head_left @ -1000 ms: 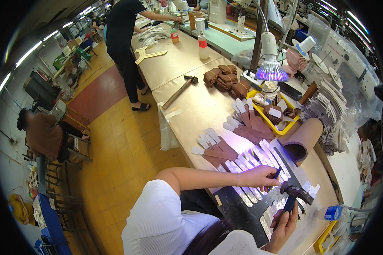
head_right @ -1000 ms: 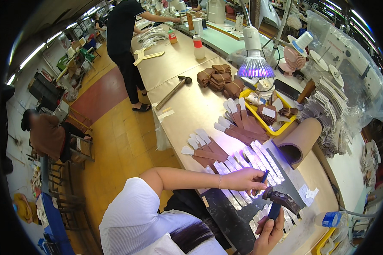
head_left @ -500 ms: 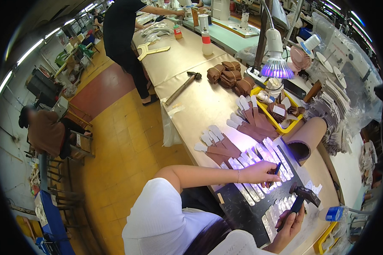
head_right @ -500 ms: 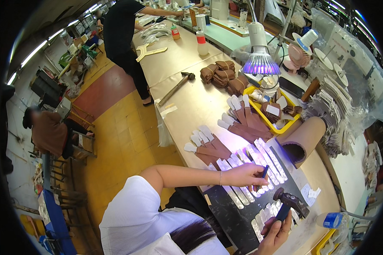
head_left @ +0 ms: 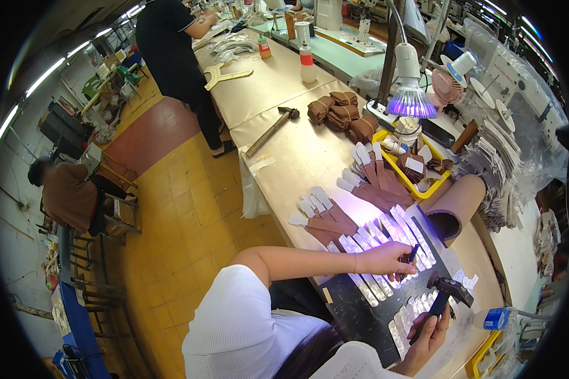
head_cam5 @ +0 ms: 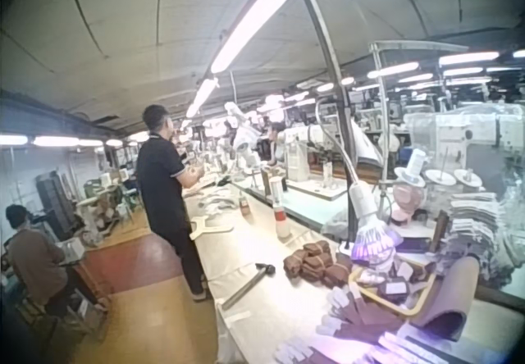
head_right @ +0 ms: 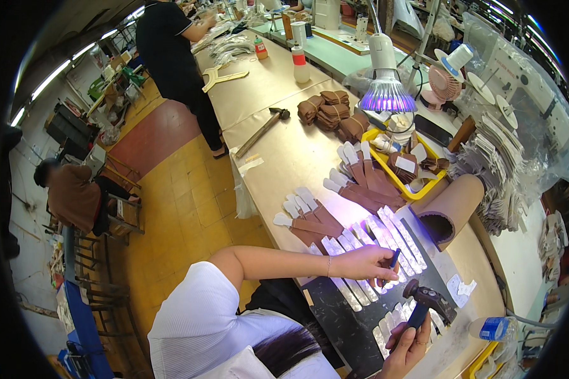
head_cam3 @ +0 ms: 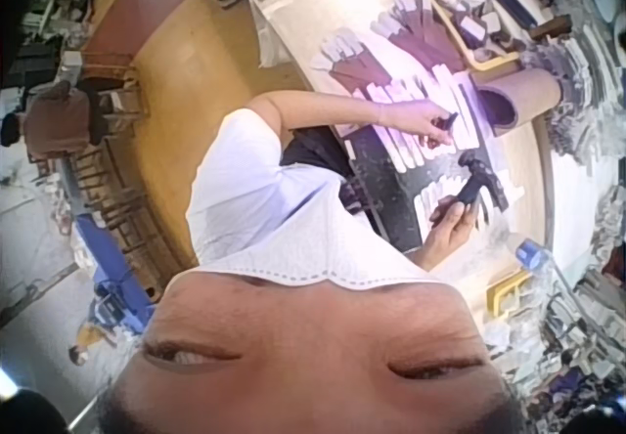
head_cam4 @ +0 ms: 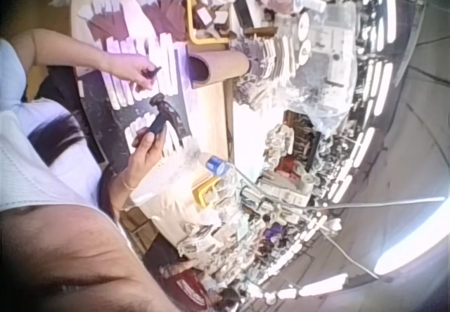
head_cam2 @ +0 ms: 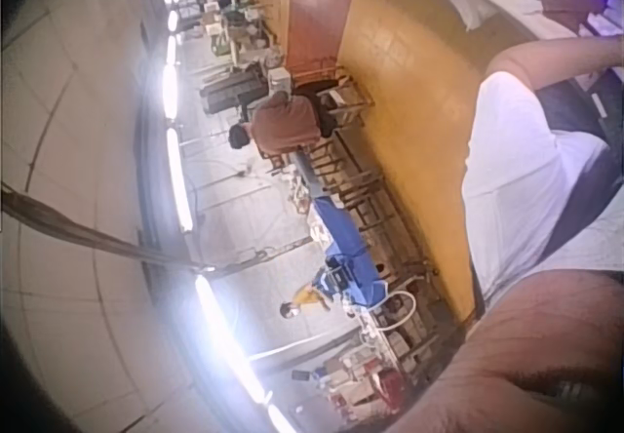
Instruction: The person arranges white plastic strips on a black work surface, then uses a hammer to drive small fasteners into the strips one by one. The person repeatedly picks up fasteners and strikes them with the hammer while holding the strips in place.
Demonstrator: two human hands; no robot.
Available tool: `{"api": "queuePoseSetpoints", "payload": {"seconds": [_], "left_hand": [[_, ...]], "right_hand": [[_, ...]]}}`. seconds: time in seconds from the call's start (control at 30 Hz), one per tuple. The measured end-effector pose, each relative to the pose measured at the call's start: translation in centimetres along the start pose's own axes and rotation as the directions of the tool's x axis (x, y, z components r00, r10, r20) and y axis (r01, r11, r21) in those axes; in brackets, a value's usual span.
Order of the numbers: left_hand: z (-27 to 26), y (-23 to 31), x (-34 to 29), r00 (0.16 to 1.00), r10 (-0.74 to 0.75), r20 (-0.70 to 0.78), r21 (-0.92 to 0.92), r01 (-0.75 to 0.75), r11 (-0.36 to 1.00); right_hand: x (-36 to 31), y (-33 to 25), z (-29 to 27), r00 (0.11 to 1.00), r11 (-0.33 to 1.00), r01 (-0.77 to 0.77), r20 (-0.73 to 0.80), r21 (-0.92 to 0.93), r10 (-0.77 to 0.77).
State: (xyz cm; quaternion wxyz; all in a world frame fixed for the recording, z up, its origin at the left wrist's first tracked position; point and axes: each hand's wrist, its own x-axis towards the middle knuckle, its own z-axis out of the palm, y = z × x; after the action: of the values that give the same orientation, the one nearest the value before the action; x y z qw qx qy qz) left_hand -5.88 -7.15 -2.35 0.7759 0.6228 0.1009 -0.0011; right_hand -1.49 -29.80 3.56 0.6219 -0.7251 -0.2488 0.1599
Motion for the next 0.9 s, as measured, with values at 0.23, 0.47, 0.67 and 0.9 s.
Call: {"api": "queuePoseSetpoints", "payload": {"seconds": [0.23, 0.47, 0.67, 0.9], "left_hand": [[0.06, 0.4, -0.11, 1.0, -0.006, -0.004, 0.021, 0.006, 1.0], [0.58, 0.5, -0.32, 1.0, -0.026, 0.005, 0.035, 0.026, 0.999], [0.36, 0.38, -0.61, 1.0, -0.027, 0.001, 0.049, 0.027, 0.998], [0.38, 0.55, -0.72, 1.0, -0.018, 0.006, 0.017, 0.018, 1.0]], "right_hand": [[-0.01, -0.06, 0.17, 1.0, 1.0, 0.005, -0.008, 0.024, -0.005], [-0.38, 0.51, 0.14, 1.0, 0.998, -0.005, 0.007, 0.068, 0.005], [-0.52, 0.25, 0.28, 0.999, 0.997, -0.032, -0.007, 0.065, 0.033], [-0.46, 0.22, 0.24, 1.0, 0.999, 0.002, 0.025, 0.051, -0.003]]}}
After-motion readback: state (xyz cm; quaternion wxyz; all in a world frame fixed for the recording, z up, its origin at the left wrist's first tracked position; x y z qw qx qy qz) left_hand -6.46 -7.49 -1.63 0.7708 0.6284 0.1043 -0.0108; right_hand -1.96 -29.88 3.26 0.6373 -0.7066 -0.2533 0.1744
